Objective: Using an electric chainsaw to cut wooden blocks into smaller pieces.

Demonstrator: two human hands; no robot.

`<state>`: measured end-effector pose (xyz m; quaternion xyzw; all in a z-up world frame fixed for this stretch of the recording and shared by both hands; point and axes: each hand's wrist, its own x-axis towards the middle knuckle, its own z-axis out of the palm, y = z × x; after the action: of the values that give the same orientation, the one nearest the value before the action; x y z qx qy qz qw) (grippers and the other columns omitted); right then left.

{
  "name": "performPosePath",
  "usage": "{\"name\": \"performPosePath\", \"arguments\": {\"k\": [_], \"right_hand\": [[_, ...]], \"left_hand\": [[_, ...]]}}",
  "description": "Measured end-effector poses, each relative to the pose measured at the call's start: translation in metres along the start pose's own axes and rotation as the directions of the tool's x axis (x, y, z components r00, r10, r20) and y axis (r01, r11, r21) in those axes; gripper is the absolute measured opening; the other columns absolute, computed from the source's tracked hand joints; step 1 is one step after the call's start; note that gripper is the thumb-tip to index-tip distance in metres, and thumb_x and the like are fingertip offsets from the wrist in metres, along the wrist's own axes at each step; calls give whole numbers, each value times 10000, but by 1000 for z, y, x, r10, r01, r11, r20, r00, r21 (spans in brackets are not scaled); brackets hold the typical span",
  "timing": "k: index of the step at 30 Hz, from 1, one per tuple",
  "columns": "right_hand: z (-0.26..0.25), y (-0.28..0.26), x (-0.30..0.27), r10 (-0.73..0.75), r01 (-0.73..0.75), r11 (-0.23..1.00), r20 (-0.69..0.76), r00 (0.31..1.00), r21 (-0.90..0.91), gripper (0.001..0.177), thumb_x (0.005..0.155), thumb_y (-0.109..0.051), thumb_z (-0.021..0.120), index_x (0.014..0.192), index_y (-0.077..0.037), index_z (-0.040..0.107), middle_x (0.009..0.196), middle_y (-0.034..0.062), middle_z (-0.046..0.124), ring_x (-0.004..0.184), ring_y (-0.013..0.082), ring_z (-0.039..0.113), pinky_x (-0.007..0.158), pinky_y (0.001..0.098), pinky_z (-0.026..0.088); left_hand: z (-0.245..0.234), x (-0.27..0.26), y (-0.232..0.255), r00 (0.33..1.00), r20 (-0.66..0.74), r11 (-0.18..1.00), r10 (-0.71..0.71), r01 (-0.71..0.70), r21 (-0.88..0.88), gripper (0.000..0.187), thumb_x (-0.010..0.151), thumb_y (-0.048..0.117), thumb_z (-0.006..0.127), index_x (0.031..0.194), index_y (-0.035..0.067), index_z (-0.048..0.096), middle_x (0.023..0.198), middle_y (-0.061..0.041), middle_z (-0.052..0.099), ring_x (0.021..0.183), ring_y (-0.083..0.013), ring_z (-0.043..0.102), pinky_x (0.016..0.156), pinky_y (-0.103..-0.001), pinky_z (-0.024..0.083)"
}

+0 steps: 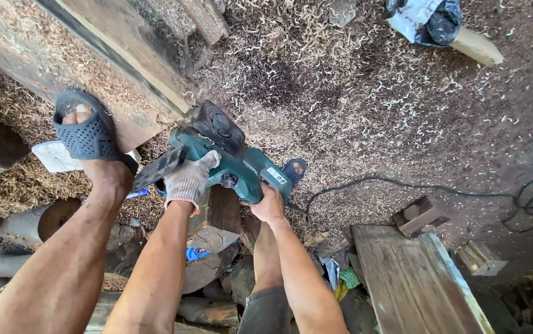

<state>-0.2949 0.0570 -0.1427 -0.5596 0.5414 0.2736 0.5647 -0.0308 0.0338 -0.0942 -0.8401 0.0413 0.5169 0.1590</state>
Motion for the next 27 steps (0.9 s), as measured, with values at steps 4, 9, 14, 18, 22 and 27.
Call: {"name": "performPosePath", "arguments": {"k": [4,9,14,18,22,27], "right_hand": [[13,11,11,33,-35,998,42,999,54,526,671,-124,796,1185,-74,692,1098,201,739,1038,361,707,988,433,526],[6,2,3,-22,25,994,-28,999,109,580,648,-86,788,1216,-66,672,1095,210,730,1026,379,703,974,445,518],[-7,-23,-35,89,-88,996,-71,994,18,449,725,-140,747,1170,-96,702,1114,210,737,1071,392,698,954,456,545],[-12,-39,-52,111,-111,994,-102,989,0,501,709,-138,741,1206,-114,683,1131,214,722,1081,408,677,954,470,532],[-25,-55,-63,153,-154,988,-75,985,0,519,707,-142,739,1223,-129,678,1139,209,717,1086,407,671,957,472,528],[-26,-62,-73,148,-148,989,-72,986,-4,506,704,-134,747,1206,-114,681,1148,211,712,1093,408,664,960,470,526]], "left_hand": [[15,8,-10,988,113,994,-106,105,18,867,823,774,628,1290,45,672,1299,-199,711,1209,-359,657,1091,-415,458],[12,18,-6,1000,1,999,-11,11,-50,966,793,783,702,1378,25,570,1445,-209,536,1327,-375,488,1117,-407,341],[-26,-7,11,986,154,993,-70,82,-79,884,775,697,700,1402,82,597,1479,-174,562,1353,-343,539,1131,-408,407],[-44,-17,14,971,218,995,-94,100,-19,865,816,714,679,1368,49,634,1451,-212,589,1343,-355,566,1131,-412,424],[-48,-21,15,972,206,988,-111,130,-79,838,794,675,714,1348,50,641,1417,-220,604,1311,-362,584,1107,-415,435],[-38,-7,3,978,205,997,-49,61,-53,804,809,702,697,1295,62,686,1379,-219,632,1299,-351,594,1092,-408,445]]}}
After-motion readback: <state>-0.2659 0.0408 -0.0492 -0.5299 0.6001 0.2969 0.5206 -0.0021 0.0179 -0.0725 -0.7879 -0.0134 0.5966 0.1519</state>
